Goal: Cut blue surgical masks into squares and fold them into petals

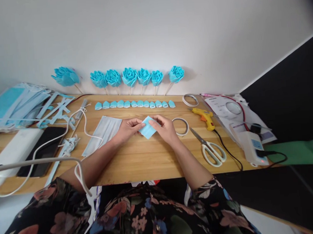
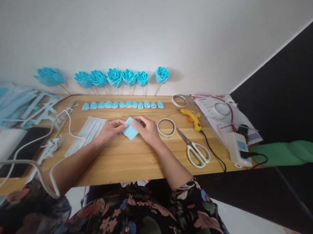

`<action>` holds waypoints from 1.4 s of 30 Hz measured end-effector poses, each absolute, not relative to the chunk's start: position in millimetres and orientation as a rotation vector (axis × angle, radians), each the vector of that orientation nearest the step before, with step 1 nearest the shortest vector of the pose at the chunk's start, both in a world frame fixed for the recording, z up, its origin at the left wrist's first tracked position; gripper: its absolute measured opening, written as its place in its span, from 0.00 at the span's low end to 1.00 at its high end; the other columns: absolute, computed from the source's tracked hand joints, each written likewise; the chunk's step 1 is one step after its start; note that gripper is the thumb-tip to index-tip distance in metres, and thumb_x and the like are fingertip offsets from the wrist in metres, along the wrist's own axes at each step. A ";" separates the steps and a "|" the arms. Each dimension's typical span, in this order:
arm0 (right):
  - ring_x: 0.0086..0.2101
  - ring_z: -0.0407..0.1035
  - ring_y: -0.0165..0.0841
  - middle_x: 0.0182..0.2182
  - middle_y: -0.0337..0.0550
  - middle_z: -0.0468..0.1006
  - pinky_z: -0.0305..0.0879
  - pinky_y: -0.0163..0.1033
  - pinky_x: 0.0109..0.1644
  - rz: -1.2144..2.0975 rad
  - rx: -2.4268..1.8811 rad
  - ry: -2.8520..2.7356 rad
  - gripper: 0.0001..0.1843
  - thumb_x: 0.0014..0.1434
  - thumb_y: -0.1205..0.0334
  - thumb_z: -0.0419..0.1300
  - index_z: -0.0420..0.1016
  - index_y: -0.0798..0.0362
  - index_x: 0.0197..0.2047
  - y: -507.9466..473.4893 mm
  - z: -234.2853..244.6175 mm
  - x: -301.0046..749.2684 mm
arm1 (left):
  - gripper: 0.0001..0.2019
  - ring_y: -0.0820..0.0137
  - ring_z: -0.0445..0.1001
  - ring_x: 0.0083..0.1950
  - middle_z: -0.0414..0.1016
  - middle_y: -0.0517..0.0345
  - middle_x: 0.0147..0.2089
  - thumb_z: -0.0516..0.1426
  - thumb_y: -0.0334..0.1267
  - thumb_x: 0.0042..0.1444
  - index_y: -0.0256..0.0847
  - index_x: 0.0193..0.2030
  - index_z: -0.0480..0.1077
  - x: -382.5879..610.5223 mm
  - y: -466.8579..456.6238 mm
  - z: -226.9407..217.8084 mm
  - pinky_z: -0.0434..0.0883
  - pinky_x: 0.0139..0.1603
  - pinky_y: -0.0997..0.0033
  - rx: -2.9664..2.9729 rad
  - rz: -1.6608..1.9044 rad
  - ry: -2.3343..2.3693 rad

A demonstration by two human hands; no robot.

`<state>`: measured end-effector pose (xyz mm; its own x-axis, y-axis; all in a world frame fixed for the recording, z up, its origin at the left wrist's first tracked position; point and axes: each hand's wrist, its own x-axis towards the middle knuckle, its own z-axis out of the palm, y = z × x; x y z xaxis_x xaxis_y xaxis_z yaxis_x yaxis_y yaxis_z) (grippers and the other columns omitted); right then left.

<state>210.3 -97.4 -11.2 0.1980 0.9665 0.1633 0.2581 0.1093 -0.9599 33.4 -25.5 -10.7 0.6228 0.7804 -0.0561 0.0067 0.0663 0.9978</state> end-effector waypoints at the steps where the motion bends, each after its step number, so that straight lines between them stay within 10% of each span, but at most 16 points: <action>1: 0.29 0.64 0.29 0.27 0.37 0.73 0.61 0.34 0.34 0.783 -1.405 -1.293 0.17 0.59 0.47 0.63 0.78 0.53 0.36 -97.9 -10.7 210.0 | 0.22 0.76 0.69 0.23 0.75 0.60 0.24 0.68 0.56 0.45 0.37 0.31 0.74 33.7 -25.9 -10.9 0.63 0.24 0.76 1.399 0.665 0.724; 30: 0.32 0.69 0.33 0.32 0.41 0.78 0.66 0.36 0.38 0.276 -1.454 -1.015 0.15 0.59 0.50 0.62 0.79 0.54 0.38 -98.2 1.6 220.9 | 0.27 0.76 0.67 0.22 0.72 0.61 0.24 0.67 0.62 0.43 0.38 0.29 0.70 35.0 -27.4 -10.6 0.62 0.19 0.78 1.293 0.742 0.750; 42: 0.25 0.66 0.29 0.25 0.36 0.76 0.64 0.34 0.30 0.738 -1.337 -1.364 0.13 0.55 0.50 0.67 0.81 0.52 0.33 -105.1 -3.2 207.8 | 0.21 0.77 0.66 0.22 0.70 0.63 0.23 0.64 0.57 0.51 0.37 0.32 0.72 36.2 -25.2 -21.1 0.63 0.23 0.78 1.339 0.757 0.726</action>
